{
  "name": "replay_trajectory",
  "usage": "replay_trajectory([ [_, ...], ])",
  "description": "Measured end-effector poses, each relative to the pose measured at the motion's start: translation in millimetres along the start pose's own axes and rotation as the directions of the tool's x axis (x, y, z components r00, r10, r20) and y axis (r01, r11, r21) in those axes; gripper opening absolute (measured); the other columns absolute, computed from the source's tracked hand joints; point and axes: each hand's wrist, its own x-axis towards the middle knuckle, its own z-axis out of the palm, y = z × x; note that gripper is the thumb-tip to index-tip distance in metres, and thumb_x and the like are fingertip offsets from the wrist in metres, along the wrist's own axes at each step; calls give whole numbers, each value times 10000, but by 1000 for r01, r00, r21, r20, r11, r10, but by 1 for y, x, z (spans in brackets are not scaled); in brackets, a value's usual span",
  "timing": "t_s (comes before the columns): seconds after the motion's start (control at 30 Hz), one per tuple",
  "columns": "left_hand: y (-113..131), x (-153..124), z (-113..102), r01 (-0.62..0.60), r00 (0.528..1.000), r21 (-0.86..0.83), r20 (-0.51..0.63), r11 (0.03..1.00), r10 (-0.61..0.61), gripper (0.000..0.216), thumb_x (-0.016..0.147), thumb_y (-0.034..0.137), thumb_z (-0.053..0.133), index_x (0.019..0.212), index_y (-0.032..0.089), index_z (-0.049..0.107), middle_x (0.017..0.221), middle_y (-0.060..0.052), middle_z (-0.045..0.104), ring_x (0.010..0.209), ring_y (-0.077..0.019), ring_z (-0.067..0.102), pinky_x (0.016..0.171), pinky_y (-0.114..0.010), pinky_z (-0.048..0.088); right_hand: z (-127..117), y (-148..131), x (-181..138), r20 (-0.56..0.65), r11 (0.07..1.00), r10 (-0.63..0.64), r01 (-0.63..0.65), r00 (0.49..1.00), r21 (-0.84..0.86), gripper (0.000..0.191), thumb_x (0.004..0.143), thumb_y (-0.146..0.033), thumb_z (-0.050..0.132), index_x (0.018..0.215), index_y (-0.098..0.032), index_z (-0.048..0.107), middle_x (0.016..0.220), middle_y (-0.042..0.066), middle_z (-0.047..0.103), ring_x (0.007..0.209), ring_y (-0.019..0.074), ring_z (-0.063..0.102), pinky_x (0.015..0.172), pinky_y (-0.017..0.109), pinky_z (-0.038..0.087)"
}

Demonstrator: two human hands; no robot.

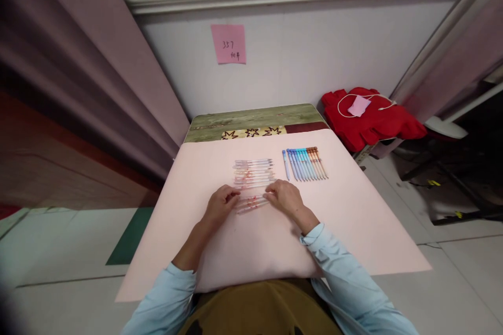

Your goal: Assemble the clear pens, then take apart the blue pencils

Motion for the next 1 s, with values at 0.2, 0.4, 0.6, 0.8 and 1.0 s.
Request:
replay_trajectory([
  [0.2,11,-2,-5,-49,989,92,144,995,35,110,860,239,588,897,224,690,898,-40,614,854,-190,565,738,-302,437,8,2,0,30,1000,-18,17,999,10,64,827,-278,676,830,-238,727,885,38,700,830,184,607,686,270,386],
  [0.4,13,0,-4,-54,988,104,147,993,38,49,836,189,575,840,200,623,895,-47,616,869,-197,557,753,-310,428,10,4,0,39,999,1,-2,999,40,157,818,-303,681,954,-228,705,875,26,695,781,174,601,672,266,386],
  [0.6,11,3,-3,-10,998,-51,65,999,13,82,852,222,556,892,206,626,868,-26,631,809,-170,560,731,-281,433,8,1,4,35,995,-85,83,996,53,238,929,-367,560,1041,-251,734,996,62,724,918,213,641,764,297,431],
  [0.8,12,8,-7,17,1000,-140,-6,990,-18,139,870,320,571,883,197,635,770,-5,607,709,-140,525,673,-257,420,9,3,9,62,984,-124,115,990,138,253,940,-317,520,1061,-256,735,1045,60,730,965,219,644,812,308,446],
  [1.0,17,7,-7,-45,999,-278,-18,959,42,235,831,305,655,1041,201,663,911,-31,659,703,-126,543,683,-260,452,7,-1,11,37,932,-85,66,996,356,280,936,-352,484,781,-206,666,747,13,641,731,168,567,667,261,401],
])
